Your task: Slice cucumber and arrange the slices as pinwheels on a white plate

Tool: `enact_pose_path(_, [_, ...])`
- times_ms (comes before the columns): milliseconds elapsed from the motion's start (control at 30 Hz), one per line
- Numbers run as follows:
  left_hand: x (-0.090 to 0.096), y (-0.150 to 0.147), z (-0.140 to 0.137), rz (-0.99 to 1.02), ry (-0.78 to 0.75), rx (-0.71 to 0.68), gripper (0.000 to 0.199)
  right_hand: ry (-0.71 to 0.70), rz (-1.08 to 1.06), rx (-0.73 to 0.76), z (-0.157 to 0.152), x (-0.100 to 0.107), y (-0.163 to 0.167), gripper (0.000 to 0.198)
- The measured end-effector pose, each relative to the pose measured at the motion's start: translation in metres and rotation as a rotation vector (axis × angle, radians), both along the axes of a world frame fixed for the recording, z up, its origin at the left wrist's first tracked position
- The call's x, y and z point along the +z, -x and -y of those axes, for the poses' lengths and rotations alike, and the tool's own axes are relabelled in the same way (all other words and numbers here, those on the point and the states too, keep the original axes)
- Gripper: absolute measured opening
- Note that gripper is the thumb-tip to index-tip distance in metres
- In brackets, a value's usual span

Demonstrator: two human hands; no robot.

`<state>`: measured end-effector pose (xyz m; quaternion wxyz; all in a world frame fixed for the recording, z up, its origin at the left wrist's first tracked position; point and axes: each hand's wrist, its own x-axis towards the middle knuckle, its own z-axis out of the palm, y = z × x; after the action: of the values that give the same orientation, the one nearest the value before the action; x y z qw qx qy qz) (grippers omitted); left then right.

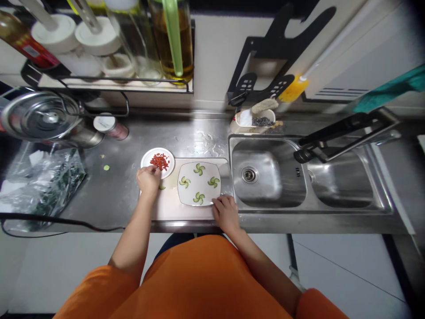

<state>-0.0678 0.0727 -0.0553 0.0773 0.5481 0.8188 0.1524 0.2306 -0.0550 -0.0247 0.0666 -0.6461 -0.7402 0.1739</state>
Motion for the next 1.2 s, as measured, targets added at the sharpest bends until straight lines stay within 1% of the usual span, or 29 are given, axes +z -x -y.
enact_pose_path(133, [-0.002, -0.001, -0.004, -0.021, 0.018, -0.017, 0.029, 0.0, 0.006, -0.009, -0.003, 0.003, -0.001, 0.023])
enact_pose_path(300, [-0.002, -0.002, -0.004, -0.035, 0.033, -0.076, 0.027, -0.015, -0.02, -0.02, -0.012, 0.008, 0.0, 0.023])
enact_pose_path(533, [0.0, -0.008, -0.002, -0.036, 0.017, -0.079, 0.028, -0.048, -0.052, -0.01, -0.03, 0.011, 0.01, 0.024])
enact_pose_path(600, [0.003, -0.006, -0.001, -0.025, 0.002, -0.072, 0.028, -0.053, -0.064, -0.01, -0.035, 0.011, 0.014, 0.025])
enact_pose_path(700, [0.014, -0.005, 0.004, 0.044, -0.061, -0.033, 0.026, -0.051, -0.08, -0.012, -0.042, 0.012, 0.018, 0.025])
enact_pose_path(767, [0.023, -0.009, 0.01, 0.127, -0.096, 0.012, 0.025, -0.04, -0.095, -0.015, -0.048, 0.012, 0.021, 0.025])
enact_pose_path(833, [0.03, -0.022, 0.014, 0.248, -0.098, 0.026, 0.023, -0.022, -0.116, -0.024, -0.057, 0.013, 0.024, 0.026])
enact_pose_path(867, [0.032, -0.031, 0.015, 0.325, -0.086, 0.0, 0.023, -0.011, -0.127, -0.03, -0.062, 0.013, 0.026, 0.027])
enact_pose_path(900, [0.033, -0.041, 0.015, 0.398, -0.07, -0.056, 0.022, -0.001, -0.138, -0.039, -0.067, 0.014, 0.027, 0.027])
enact_pose_path(1000, [0.032, -0.075, 0.007, 0.567, 0.033, -0.268, 0.019, 0.032, -0.152, -0.074, -0.085, 0.015, 0.031, 0.029])
enact_pose_path(1033, [0.03, -0.084, 0.003, 0.593, 0.072, -0.315, 0.019, 0.044, -0.15, -0.089, -0.091, 0.014, 0.033, 0.029])
enact_pose_path(1100, [0.026, -0.099, -0.006, 0.591, 0.121, -0.36, 0.016, 0.061, -0.14, -0.13, -0.102, 0.013, 0.034, 0.028])
enact_pose_path(1200, [0.02, -0.109, -0.017, 0.565, 0.156, -0.397, 0.015, 0.082, -0.127, -0.17, -0.115, 0.009, 0.037, 0.027])
